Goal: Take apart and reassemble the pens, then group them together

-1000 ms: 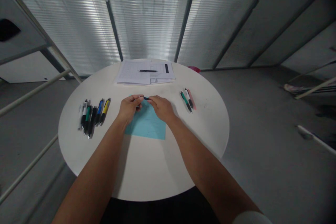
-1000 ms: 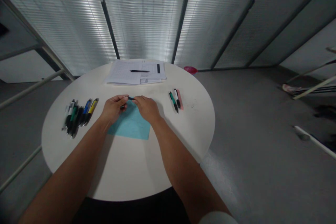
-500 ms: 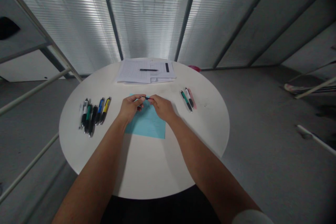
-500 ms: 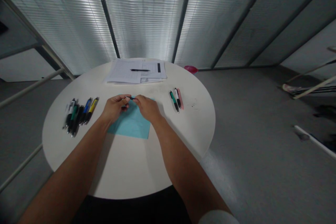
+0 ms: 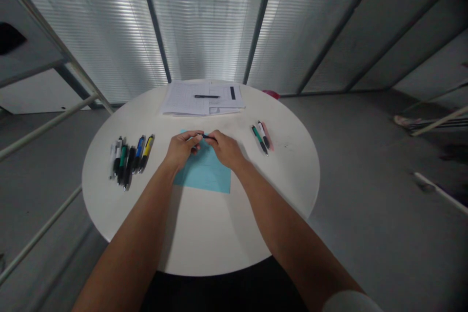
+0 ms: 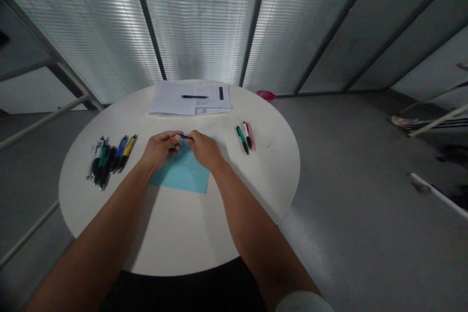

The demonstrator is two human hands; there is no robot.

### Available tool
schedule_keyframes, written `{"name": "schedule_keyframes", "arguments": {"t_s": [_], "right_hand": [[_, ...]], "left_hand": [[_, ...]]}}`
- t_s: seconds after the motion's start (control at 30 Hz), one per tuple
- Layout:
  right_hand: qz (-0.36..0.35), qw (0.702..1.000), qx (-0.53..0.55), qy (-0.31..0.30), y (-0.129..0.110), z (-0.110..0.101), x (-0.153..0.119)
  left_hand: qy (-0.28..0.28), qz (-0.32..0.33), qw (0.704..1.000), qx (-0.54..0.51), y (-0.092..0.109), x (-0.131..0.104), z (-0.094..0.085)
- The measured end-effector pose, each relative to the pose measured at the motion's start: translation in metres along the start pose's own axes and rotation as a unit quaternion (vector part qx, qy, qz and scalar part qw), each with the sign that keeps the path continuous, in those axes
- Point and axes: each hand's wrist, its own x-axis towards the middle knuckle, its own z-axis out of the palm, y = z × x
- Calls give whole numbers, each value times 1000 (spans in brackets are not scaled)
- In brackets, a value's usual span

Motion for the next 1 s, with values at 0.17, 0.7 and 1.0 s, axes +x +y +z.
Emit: {"name": "schedule_keyframes", "arguments": {"t_s": [0.17,0.7,1.0], "right_hand": [[-28,1000,5,6,-3,-2,-2],[21,999,19,41,1,3,-1],[-26,1000,14,2,4,2,1]], "left_hand": [[2,2,1000,-3,1,0,2],[9,3,1000,-28,-5,4,0],[16,-5,999,-38,-6,5,-2]]}}
